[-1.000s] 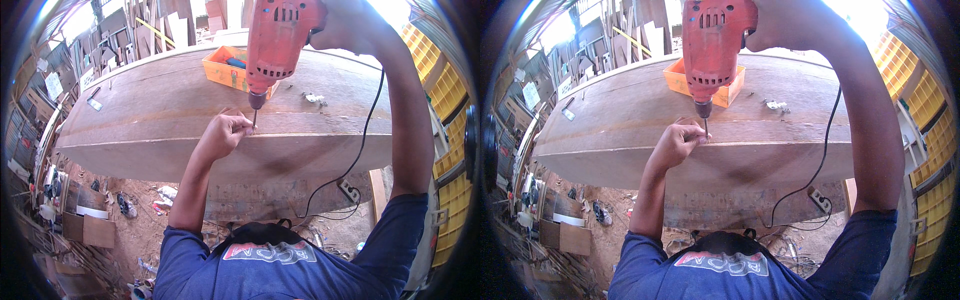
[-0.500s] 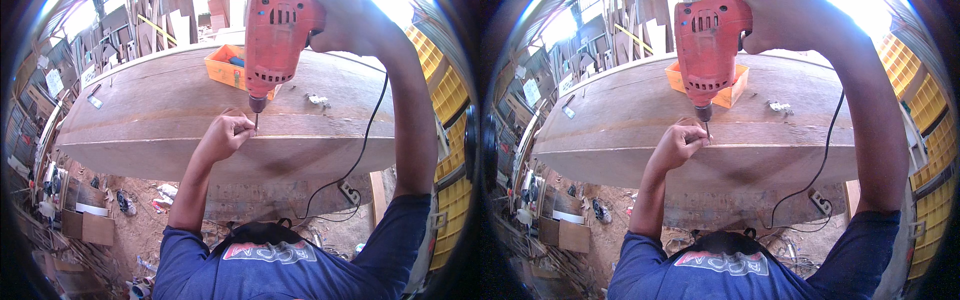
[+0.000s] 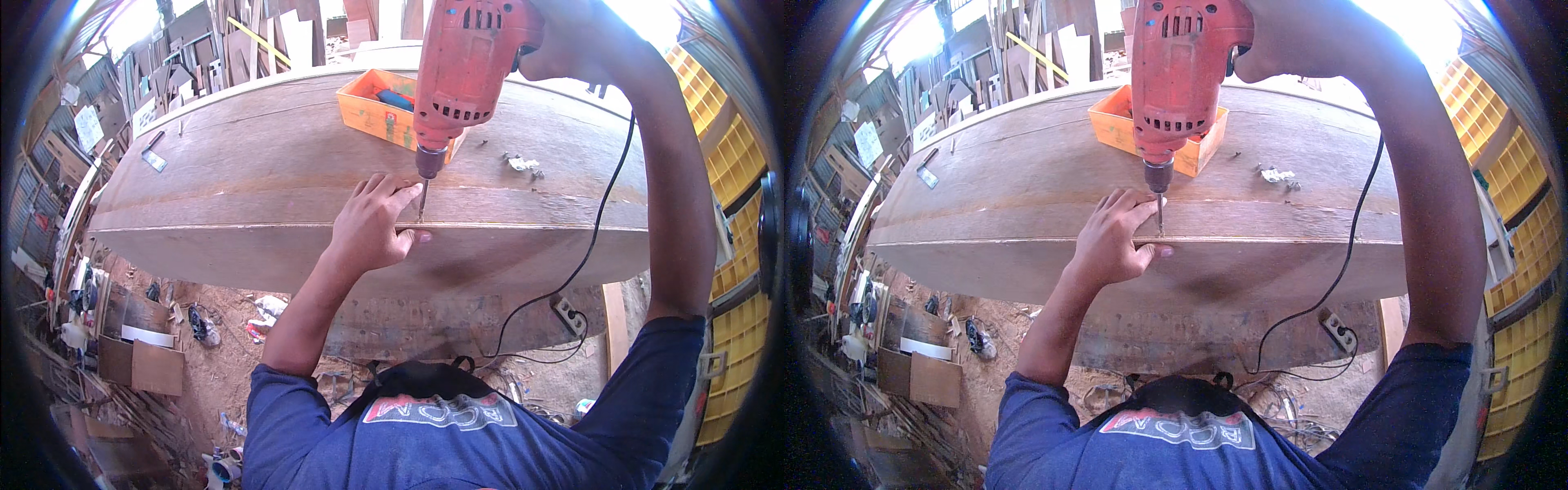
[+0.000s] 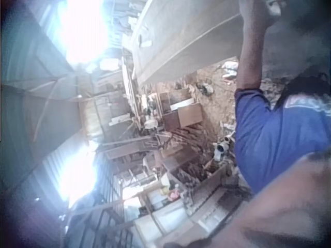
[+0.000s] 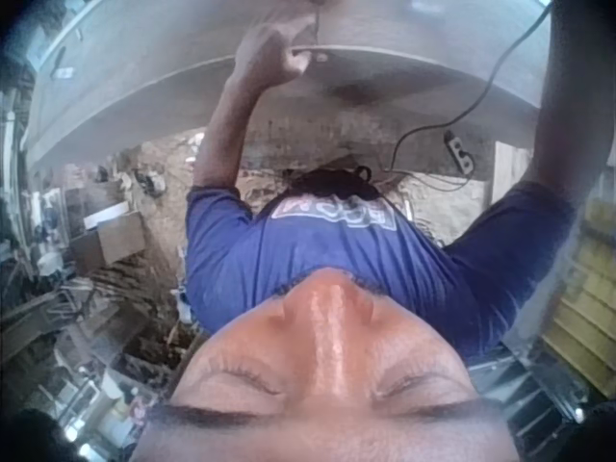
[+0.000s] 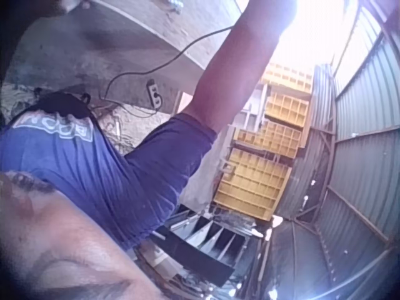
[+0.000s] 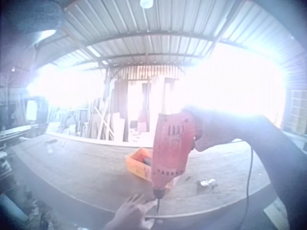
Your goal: The person picks up a tray of hardware and brings it to a large wooden cabinet, then uses a power drill to drill holes into the wood panels.
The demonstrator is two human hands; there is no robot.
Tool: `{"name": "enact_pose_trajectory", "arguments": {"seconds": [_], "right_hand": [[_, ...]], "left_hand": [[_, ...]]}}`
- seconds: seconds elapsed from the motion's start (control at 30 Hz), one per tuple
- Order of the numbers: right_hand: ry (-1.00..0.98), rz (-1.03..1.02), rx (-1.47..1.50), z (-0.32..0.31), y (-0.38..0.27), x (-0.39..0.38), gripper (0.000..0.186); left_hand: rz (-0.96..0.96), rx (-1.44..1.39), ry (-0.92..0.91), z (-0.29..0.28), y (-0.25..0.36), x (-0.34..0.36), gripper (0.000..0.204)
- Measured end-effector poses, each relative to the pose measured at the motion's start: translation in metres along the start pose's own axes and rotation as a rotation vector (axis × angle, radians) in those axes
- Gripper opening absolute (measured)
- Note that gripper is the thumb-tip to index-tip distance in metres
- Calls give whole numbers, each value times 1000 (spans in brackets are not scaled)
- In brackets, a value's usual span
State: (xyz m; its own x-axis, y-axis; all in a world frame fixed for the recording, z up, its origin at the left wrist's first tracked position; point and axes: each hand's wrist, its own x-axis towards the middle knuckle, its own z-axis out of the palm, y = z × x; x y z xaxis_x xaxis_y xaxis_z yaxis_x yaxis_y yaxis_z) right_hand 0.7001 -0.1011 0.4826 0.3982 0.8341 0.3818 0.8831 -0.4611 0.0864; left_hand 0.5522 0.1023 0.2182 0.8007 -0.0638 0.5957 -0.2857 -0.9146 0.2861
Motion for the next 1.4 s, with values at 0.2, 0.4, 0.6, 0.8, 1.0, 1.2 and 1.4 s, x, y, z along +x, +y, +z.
{"name": "enact_pose_trajectory", "arguments": {"seconds": [0.2,0.4,0.6,0.8,1.0,1.2,1.4], "right_hand": [[15,-66,-12,-4,-14,-7,71],[-36,-40,3,-4,-2,6,70],[-39,-62,27,6,11,9,72],[-47,-13,23,-8,-7,4,74],[-40,-11,0,-2,-2,6,75],[-48,39,-42,-8,-10,3,72],[-31,32,-27,-10,-23,3,66]], "left_hand": [[-63,-36,-85,-5,-2,1,57],[-62,-62,-76,-5,-3,4,57],[-72,-81,-88,-6,-1,3,58],[-68,-67,-109,-7,-2,3,59],[-20,-55,-30,-5,-3,3,69],[-51,-45,-81,-7,-1,5,73],[-60,-23,-69,-8,-4,2,75]]}}
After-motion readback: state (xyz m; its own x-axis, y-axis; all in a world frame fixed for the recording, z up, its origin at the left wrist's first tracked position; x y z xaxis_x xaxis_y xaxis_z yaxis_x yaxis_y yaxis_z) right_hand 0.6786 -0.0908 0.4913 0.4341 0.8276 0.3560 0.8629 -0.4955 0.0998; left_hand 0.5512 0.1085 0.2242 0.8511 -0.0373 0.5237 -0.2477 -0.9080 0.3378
